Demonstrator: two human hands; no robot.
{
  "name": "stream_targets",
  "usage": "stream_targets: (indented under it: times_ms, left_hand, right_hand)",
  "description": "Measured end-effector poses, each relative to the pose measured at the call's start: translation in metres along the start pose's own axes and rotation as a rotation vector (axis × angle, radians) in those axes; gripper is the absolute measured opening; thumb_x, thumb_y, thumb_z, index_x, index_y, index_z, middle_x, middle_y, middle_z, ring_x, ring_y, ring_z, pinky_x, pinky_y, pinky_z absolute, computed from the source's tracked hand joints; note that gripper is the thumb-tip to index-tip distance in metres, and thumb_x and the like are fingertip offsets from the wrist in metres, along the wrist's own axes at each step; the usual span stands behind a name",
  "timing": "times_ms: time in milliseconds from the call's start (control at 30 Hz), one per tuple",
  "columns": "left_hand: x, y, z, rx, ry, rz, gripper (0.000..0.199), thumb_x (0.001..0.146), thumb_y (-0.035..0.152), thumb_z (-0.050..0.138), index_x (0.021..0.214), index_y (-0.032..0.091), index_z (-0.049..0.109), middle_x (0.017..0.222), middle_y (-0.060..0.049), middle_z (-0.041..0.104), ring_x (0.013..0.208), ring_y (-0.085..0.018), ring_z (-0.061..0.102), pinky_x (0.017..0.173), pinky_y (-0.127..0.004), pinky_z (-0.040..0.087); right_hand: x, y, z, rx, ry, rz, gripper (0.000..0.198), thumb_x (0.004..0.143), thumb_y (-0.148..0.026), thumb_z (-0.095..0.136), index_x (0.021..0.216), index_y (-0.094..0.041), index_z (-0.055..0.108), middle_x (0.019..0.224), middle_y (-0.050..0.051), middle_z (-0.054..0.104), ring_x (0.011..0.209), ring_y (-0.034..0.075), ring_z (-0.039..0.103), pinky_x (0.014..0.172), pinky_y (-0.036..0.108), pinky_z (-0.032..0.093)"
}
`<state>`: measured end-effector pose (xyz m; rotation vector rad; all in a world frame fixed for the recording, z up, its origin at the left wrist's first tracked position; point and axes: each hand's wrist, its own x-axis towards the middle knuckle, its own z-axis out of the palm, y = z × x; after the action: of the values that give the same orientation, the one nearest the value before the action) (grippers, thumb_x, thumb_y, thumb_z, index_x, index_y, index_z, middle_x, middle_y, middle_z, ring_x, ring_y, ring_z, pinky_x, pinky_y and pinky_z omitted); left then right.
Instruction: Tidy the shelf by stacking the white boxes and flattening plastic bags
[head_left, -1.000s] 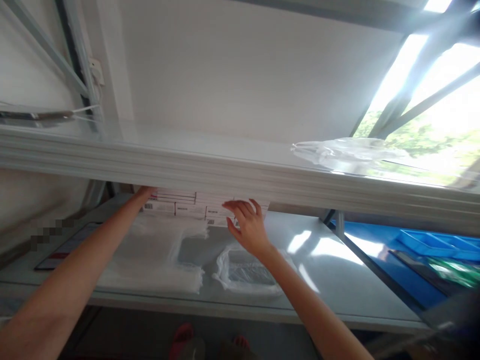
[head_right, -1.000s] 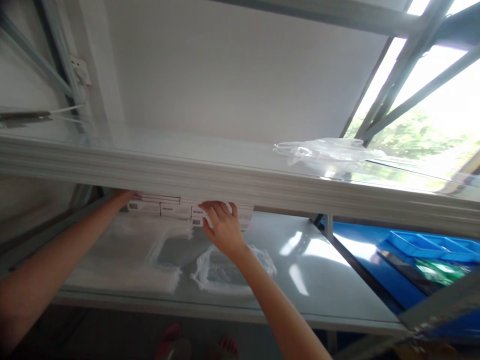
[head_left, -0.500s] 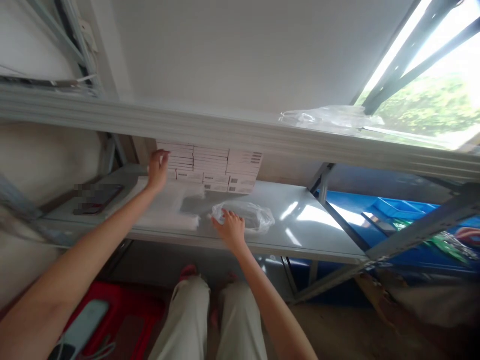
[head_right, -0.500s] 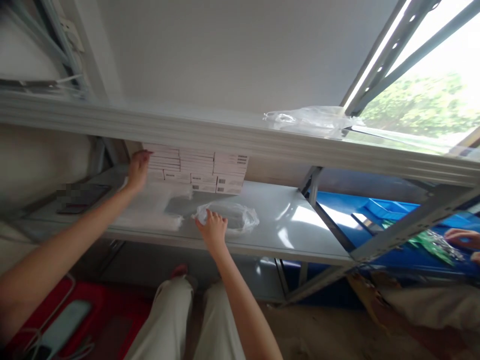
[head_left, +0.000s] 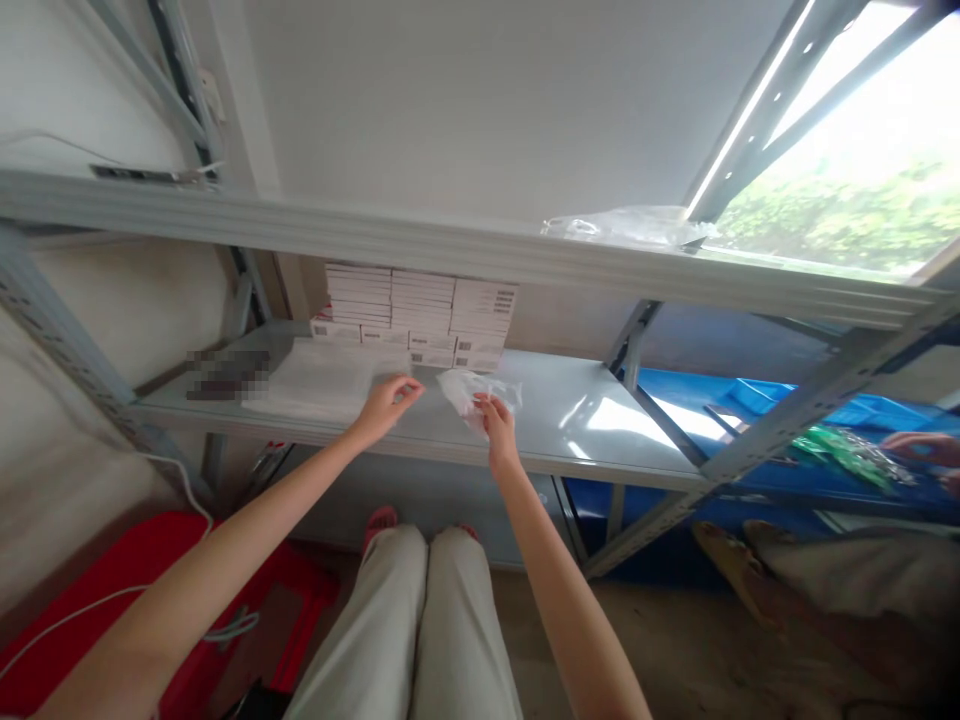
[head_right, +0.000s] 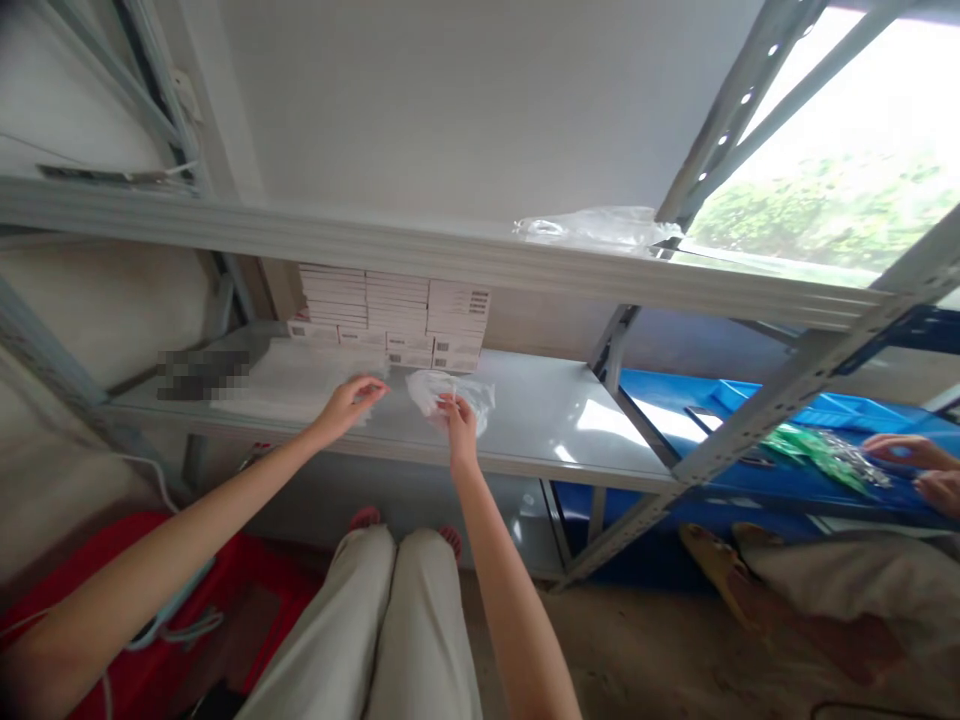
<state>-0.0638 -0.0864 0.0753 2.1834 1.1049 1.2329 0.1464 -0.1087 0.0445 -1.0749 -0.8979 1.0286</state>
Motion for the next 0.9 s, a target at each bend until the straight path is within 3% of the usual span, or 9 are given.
stream_targets:
  times_ms: [100,200,367,633,733,900]
  left_hand:
    - [-0.010,0.024,0.025,0.000,-0.106,-0.001,0.029,0.082,0.046,0.057,0.096,0.021,0.062,0.095,-0.003,0.066,0.083,-0.017,0.061,0.078,-0.030,0.046]
    - [-0.015,0.045,0.043,0.012,-0.046,0.033,0.038,0.077,0.046,0.065,0.105,0.022,0.059,0.097,-0.003,0.065,0.082,-0.017,0.060,0.075,-0.030,0.046]
    - [-0.017,0.063,0.056,-0.009,-0.040,0.082,0.021,0.078,0.038,0.066,0.090,0.021,0.063,0.091,-0.003,0.066,0.078,-0.017,0.059,0.074,-0.030,0.045]
    - [-0.021,0.065,0.048,-0.048,0.013,0.242,0.008,0.080,0.025,0.065,0.076,0.019,0.060,0.088,-0.004,0.063,0.091,-0.020,0.058,0.086,-0.032,0.043]
    - [-0.021,0.066,0.037,-0.126,0.022,0.180,0.010,0.083,0.027,0.059,0.078,0.019,0.058,0.083,-0.003,0.064,0.083,-0.017,0.060,0.081,-0.029,0.045]
    - [-0.019,0.069,0.016,-0.234,0.065,0.070,0.014,0.085,0.033,0.056,0.079,0.020,0.055,0.071,0.000,0.062,0.071,-0.015,0.061,0.075,-0.027,0.047]
  right_hand:
    - [-0.019,-0.013,-0.017,0.195,0.008,0.009,0.032,0.062,-0.046,0.066,0.081,-0.021,0.063,0.070,-0.001,0.065,0.066,0.016,0.060,0.066,0.030,0.053]
    - [-0.036,-0.020,-0.029,0.258,-0.013,0.000,0.029,0.063,-0.043,0.066,0.081,-0.021,0.062,0.078,0.001,0.066,0.073,0.017,0.061,0.070,0.033,0.054]
    - [-0.048,-0.017,-0.040,0.245,-0.029,0.013,0.033,0.064,-0.041,0.063,0.090,-0.021,0.061,0.084,0.003,0.066,0.077,0.020,0.062,0.073,0.037,0.053]
    - [-0.054,-0.013,-0.040,0.205,-0.033,0.040,0.040,0.072,-0.049,0.054,0.099,-0.020,0.058,0.091,0.006,0.067,0.082,0.021,0.064,0.070,0.034,0.051]
    - [-0.050,-0.023,-0.049,0.329,0.001,0.056,0.029,0.071,-0.046,0.057,0.089,-0.023,0.058,0.085,0.001,0.066,0.076,0.016,0.063,0.069,0.029,0.050]
    - [-0.046,-0.060,-0.076,0.491,0.069,-0.074,0.023,0.075,-0.045,0.058,0.071,-0.023,0.053,0.081,-0.002,0.064,0.077,0.011,0.061,0.076,0.026,0.049]
